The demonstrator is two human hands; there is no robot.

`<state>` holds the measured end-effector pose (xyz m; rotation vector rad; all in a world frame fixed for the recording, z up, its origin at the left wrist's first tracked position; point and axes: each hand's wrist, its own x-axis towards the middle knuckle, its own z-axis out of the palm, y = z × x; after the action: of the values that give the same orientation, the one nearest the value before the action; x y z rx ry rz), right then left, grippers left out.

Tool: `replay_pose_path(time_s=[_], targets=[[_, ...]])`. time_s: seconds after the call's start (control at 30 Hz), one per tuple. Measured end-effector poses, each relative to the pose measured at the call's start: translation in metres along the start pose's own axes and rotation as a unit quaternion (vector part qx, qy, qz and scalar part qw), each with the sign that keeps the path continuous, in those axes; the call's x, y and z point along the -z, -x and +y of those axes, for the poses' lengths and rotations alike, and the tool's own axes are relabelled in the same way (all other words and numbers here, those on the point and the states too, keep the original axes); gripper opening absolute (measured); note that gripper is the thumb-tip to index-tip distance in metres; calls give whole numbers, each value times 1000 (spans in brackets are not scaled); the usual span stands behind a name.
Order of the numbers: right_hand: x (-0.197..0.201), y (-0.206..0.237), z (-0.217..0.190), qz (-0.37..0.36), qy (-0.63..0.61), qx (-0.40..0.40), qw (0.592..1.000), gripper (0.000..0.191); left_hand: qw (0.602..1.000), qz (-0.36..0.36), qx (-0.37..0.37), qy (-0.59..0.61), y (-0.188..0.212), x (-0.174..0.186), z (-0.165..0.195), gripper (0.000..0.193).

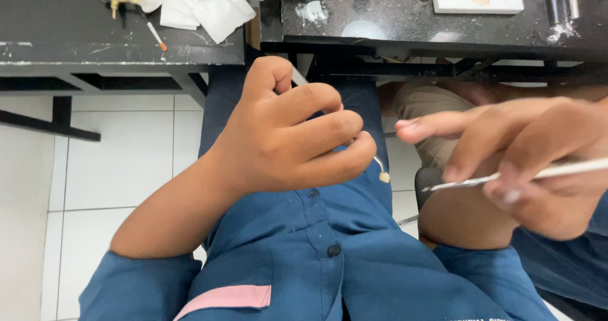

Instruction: The person uses tweezers and a fine brush to apply material to a small dental prosthesis, then moves to a grinding machine to smooth the surface. The person holds the prosthesis with tweezers and presses it against the rotating grinding wheel.

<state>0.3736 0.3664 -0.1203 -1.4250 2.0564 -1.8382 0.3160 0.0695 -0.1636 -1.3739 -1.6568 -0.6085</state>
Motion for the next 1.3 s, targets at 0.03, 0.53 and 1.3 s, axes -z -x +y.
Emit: replay_pose_path(time_s=[0.03,0.53,1.3], targets=[[7,8,6,58,-25,5,998,6,1000,-3,9,2,1,-2,-3,20],[115,-25,137,412,462,-164,769,9,751,51,347,560,26,-69,-103,14],[155,-12,91,532,356,-223,735,6,449,71,537,711,39,-117,-133,15]])
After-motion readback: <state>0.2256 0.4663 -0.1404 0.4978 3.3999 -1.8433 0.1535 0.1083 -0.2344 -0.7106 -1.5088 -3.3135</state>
